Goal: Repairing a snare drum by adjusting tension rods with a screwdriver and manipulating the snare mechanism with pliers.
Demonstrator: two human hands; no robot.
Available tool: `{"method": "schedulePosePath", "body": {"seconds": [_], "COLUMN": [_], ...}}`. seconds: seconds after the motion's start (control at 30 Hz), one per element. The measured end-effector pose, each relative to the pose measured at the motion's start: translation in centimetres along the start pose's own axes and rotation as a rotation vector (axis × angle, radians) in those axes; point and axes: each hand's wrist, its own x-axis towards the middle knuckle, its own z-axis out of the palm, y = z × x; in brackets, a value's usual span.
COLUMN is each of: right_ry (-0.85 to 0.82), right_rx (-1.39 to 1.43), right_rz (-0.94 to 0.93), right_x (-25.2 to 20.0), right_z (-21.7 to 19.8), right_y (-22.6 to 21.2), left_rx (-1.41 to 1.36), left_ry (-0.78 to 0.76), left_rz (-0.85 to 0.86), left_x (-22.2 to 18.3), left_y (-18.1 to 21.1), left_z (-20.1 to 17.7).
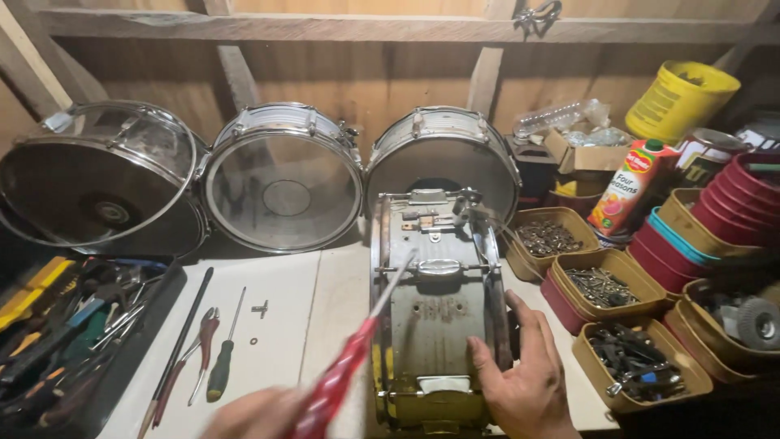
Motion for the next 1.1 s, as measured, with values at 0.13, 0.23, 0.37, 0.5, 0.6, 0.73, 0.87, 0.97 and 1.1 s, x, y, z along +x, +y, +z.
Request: {"method": "schedulePosePath", "body": {"seconds": [0.13, 0.23, 0.37, 0.5, 0.6, 0.73, 0.87, 0.97, 1.1], "right_ry": [0.142, 0.272, 0.139, 0.025, 0.078, 0.215, 0.21, 0.278, 0.303], "right_rx": [0.009, -0.027, 0.096, 0.059, 0.114, 0.132, 0.178, 0.161, 0.225], "right_rz": [-0.338, -0.546, -0.622, -0.838, -0.733, -0.719, -0.698, -0.694, -0.55], "right_x": [-0.3, 0.2, 1.0, 2.4, 3.3, 3.5, 3.4, 3.4, 3.2], "right_z": [0.5, -0.6, -1.3, -3.4, -3.0, -1.8, -1.0, -0.4, -1.0], "right_y": [1.2, -0.7, 0.3, -2.6, -3.9, -4.2, -3.1, -2.7, -3.8], "left_rx": [-0.002, -0.112, -0.554, -0.393, -0.507, -1.148, 0.005, 0.387, 0.543], "left_ry": [0.158, 0.254, -0.001, 0.222, 0.349, 0.157, 0.017, -0.387, -0.497], "left_rz": [0.319, 0.274, -0.204, 0.552, 0.518, 0.551, -0.215, -0.19, -0.205], "left_x": [5.3, 6.2, 7.6, 8.1, 7.8, 10.1, 0.9, -2.4, -4.5], "left_y": [6.0, 8.1, 10.7, 10.6, 9.8, -1.8, -25.6, -29.6, -29.4], "left_z": [2.0, 4.8, 5.6, 5.8, 9.4, 11.7, 25.3, 25.6, 24.9]}}
